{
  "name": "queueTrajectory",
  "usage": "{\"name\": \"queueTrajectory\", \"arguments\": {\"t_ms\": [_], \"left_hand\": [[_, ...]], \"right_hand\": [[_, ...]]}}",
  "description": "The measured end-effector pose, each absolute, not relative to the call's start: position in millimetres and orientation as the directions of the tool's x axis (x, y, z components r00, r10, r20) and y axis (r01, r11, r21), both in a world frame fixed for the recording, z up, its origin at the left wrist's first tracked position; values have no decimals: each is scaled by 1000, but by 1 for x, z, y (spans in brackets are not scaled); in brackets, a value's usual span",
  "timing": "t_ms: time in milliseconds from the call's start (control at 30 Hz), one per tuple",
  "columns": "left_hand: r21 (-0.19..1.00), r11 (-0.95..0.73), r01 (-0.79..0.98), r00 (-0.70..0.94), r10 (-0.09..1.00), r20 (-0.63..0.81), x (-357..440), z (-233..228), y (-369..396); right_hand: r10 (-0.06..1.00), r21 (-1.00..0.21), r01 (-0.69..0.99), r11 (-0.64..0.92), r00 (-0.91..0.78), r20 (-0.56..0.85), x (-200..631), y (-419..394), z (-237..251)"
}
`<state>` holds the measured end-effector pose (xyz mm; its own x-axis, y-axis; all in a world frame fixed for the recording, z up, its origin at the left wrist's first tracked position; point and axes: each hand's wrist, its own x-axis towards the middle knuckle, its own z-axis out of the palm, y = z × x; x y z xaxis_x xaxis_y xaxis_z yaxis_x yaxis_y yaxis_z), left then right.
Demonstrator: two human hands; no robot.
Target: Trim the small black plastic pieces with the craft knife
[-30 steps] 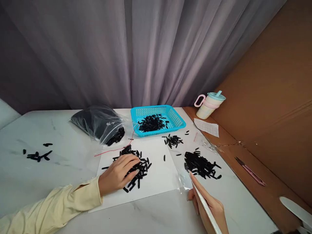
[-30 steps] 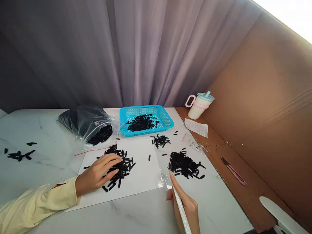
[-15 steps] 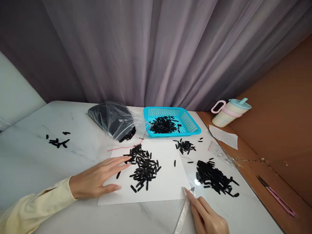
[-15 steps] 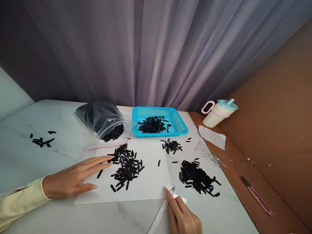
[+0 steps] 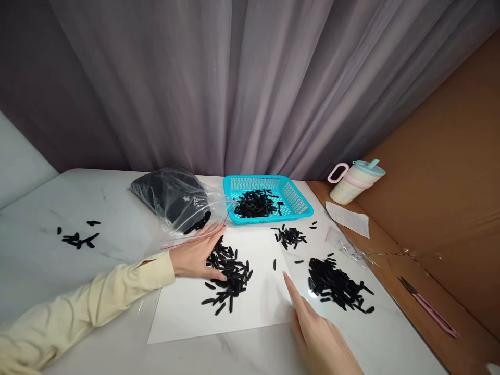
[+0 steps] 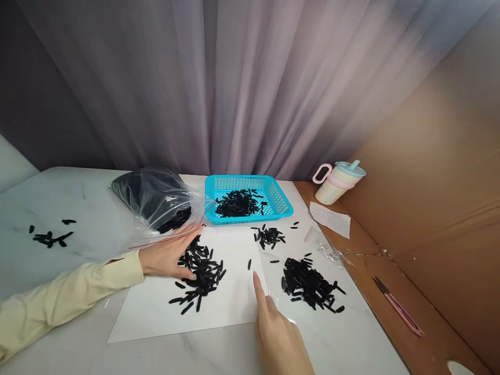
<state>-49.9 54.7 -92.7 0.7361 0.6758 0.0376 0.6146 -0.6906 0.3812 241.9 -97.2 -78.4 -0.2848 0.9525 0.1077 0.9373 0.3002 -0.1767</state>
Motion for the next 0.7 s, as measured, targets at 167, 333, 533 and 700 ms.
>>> {"name": "queueTrajectory", "arguments": {"t_ms": [167,333,533,700], "left_hand": [[440,-666,603,707,701,92,-39,-94,67],[455,-662,595,634,735,241,-28,-93,70],[473,-658,586,606,743,284,-23,-95,67],[453,-622,638,574,777,259,-22,-95,67]], "right_hand": [[925,-6,936,351,-346,160,243,-73,-69],[893,83,913,399,-408,192,237,-56,-76],[814,37,845,534,-525,250,224,-37,-82],[727,-158,711,685,-651,220,218,-31,-77]]}}
